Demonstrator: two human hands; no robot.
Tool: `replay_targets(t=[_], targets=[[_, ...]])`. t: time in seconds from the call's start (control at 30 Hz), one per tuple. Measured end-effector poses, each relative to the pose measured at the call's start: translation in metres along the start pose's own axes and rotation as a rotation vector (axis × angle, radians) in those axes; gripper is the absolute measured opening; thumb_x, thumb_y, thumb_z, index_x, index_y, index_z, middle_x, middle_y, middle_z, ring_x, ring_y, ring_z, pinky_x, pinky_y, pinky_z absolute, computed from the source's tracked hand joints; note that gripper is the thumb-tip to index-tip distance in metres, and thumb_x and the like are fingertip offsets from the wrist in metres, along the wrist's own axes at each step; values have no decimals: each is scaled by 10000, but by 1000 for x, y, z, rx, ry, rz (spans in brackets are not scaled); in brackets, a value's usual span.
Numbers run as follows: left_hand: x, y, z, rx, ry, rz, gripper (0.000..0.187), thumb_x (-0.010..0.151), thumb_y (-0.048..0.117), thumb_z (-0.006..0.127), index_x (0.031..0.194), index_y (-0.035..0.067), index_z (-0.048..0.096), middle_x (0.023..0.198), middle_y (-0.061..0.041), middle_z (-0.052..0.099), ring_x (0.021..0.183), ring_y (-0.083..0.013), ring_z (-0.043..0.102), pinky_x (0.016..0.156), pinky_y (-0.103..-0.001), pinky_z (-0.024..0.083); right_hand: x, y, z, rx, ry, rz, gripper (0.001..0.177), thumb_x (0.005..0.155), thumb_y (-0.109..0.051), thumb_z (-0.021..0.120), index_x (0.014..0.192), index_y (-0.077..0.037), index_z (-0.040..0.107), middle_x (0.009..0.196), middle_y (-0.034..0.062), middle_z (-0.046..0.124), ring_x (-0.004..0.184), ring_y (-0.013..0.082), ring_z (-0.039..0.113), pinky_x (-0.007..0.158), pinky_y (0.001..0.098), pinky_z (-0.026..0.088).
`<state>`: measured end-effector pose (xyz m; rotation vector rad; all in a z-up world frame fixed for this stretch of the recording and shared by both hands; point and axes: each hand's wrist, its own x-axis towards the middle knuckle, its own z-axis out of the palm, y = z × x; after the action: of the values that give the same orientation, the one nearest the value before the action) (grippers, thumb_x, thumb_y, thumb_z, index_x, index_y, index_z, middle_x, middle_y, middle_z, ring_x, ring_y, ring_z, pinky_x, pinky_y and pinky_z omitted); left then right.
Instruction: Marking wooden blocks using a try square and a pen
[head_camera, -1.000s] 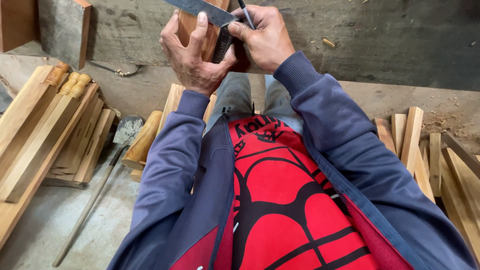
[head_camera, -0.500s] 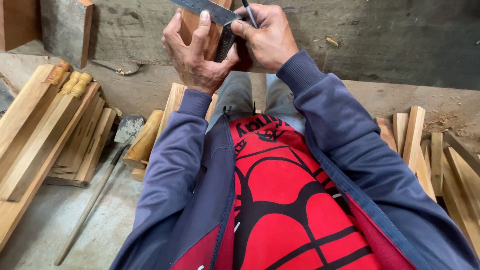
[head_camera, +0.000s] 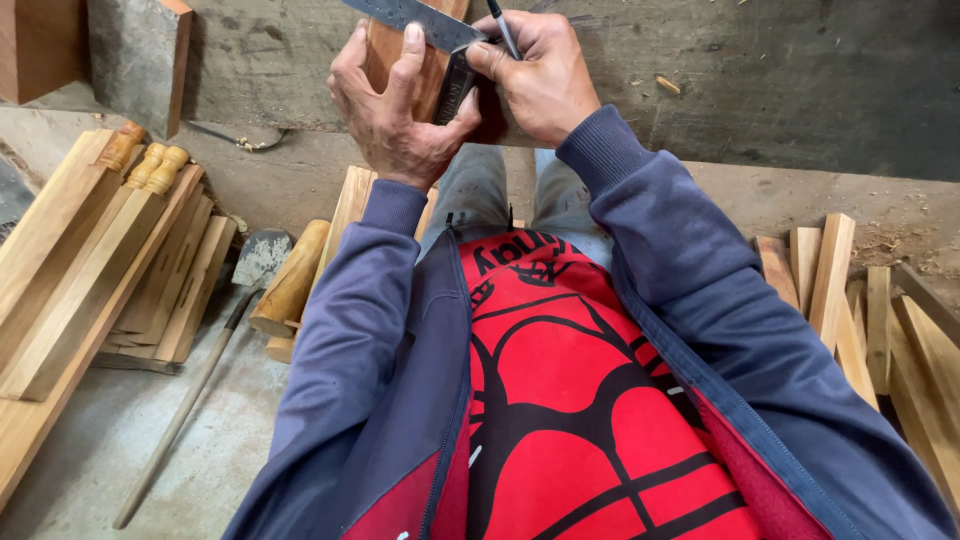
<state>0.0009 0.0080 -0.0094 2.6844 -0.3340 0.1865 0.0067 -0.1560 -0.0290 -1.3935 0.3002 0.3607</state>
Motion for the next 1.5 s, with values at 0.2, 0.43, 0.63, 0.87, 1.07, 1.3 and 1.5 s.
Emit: replay_targets(t=[0.2,0.43,0.63,0.87,1.07,1.3,1.5], targets=[[3,1,-2,-20,12,12,646,598,380,873,1144,236,559,1163,-154,419,1066,-309,504,898,-441,442,1,-4,-1,7,-8,55,41,823,-51,609,835,-74,640,717,-54,598,660,18,511,599,189,451],[5,3,-5,-13,-13,1,645,567,373,872,1120,243,567,1129,-138,424,1003,-312,531,861,-433,428,3,0,-1,49,-46,80,45,844,-53,599,832,-69,639,722,-45,602,659,18,516,603,182,449],[6,2,-7,-19,-1,-5,629,573,422,861,1107,208,606,1134,-185,425,1036,-340,509,885,-448,415,-9,-39,-12,-529,103,-255,301,976,-220,450,710,-89,498,578,26,484,520,133,447,500,334,340],[-2,6,-12,-95,-33,-148,612,591,375,836,1141,228,611,1335,-212,270,1255,-372,374,1034,-474,381,5,-108,-14,-481,86,-417,511,1062,-230,340,748,40,638,634,86,528,569,154,475,530,311,318],[-3,7,-11,43,-61,-98,525,701,445,698,1168,244,570,1432,-73,282,1245,-312,459,948,-443,399,32,-83,6,-564,-160,-750,124,908,2,690,1008,70,666,935,189,681,787,250,667,694,317,514],[-2,8,-12,36,-35,-92,523,695,442,699,1163,237,585,1420,-57,301,1222,-304,478,943,-430,418,25,-97,-2,-781,-259,-747,42,884,-27,662,924,-12,664,822,118,666,675,261,595,634,347,438],[4,11,-17,42,6,-32,462,712,394,699,1122,204,604,1403,-76,316,1172,-311,504,927,-418,442,17,-110,-7,-759,-209,-774,24,900,-8,698,898,-13,674,792,103,659,625,237,555,608,330,414]])
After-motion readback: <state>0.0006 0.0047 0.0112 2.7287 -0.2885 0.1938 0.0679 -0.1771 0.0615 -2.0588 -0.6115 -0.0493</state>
